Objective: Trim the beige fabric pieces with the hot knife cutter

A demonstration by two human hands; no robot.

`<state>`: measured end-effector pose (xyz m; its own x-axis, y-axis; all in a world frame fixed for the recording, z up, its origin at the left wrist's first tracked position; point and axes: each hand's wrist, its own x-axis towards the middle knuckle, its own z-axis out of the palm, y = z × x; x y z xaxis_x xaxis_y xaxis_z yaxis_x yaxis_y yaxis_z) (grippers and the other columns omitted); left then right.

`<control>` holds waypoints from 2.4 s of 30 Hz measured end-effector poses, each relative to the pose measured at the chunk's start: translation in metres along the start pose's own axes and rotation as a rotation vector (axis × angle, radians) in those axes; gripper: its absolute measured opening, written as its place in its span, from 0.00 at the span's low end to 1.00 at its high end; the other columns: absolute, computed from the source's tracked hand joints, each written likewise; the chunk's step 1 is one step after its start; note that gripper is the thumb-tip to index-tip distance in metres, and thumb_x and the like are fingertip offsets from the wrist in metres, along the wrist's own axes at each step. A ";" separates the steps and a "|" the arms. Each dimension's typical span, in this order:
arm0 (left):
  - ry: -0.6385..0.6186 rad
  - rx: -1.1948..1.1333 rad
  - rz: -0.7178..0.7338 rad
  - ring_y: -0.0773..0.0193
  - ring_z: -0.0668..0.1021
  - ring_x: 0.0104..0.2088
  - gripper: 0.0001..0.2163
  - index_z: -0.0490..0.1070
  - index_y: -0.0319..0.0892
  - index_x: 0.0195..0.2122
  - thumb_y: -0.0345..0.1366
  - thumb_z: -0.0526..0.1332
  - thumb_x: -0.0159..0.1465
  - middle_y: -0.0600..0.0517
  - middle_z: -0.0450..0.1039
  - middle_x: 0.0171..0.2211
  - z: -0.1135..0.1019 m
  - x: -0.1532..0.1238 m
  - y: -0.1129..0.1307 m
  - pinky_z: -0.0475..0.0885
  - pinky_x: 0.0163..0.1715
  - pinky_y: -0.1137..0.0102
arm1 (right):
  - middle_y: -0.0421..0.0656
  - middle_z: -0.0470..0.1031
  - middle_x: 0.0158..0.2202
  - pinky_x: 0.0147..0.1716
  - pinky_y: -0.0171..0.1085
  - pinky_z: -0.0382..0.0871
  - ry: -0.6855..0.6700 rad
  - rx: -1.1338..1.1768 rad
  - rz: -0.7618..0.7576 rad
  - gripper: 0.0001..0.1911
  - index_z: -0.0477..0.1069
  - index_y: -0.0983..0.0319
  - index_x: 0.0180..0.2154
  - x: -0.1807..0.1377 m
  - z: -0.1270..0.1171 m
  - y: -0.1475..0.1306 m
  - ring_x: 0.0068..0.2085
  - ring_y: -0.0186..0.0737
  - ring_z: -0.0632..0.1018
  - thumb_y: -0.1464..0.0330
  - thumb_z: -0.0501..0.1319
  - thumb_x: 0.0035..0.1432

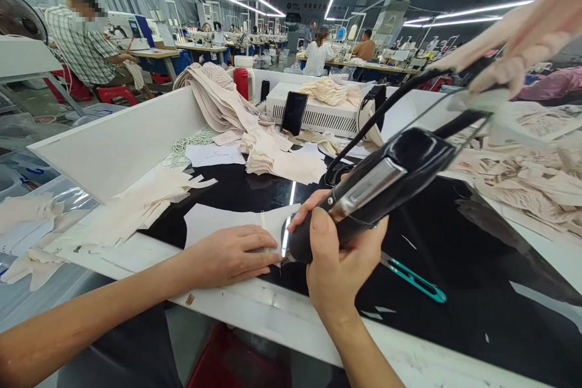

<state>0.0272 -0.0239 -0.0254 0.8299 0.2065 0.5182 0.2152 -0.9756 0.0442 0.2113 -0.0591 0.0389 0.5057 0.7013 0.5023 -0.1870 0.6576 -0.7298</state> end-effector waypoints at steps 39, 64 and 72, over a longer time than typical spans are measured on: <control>-0.185 0.156 -0.063 0.55 0.81 0.44 0.11 0.78 0.38 0.55 0.39 0.61 0.81 0.47 0.79 0.46 0.011 0.044 -0.016 0.81 0.47 0.61 | 0.35 0.79 0.33 0.22 0.40 0.78 -0.015 -0.032 -0.142 0.15 0.72 0.52 0.42 0.060 -0.032 0.030 0.25 0.38 0.77 0.61 0.76 0.61; -0.133 0.094 -0.074 0.57 0.81 0.44 0.10 0.78 0.39 0.56 0.36 0.60 0.81 0.47 0.78 0.45 0.013 0.042 -0.016 0.81 0.48 0.62 | 0.34 0.78 0.33 0.25 0.38 0.79 -0.046 -0.082 -0.118 0.14 0.70 0.53 0.43 0.054 -0.030 0.027 0.27 0.36 0.78 0.60 0.74 0.64; -0.116 0.089 -0.071 0.57 0.81 0.44 0.09 0.78 0.40 0.55 0.36 0.61 0.80 0.48 0.79 0.45 0.014 0.043 -0.017 0.80 0.48 0.63 | 0.33 0.79 0.35 0.25 0.36 0.81 -0.070 -0.042 -0.111 0.15 0.70 0.55 0.46 0.046 -0.032 0.024 0.28 0.34 0.79 0.61 0.74 0.65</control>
<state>0.0661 0.0028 -0.0162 0.8636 0.2875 0.4142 0.3162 -0.9487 -0.0007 0.2574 -0.0194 0.0293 0.4614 0.6433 0.6110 -0.0971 0.7212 -0.6859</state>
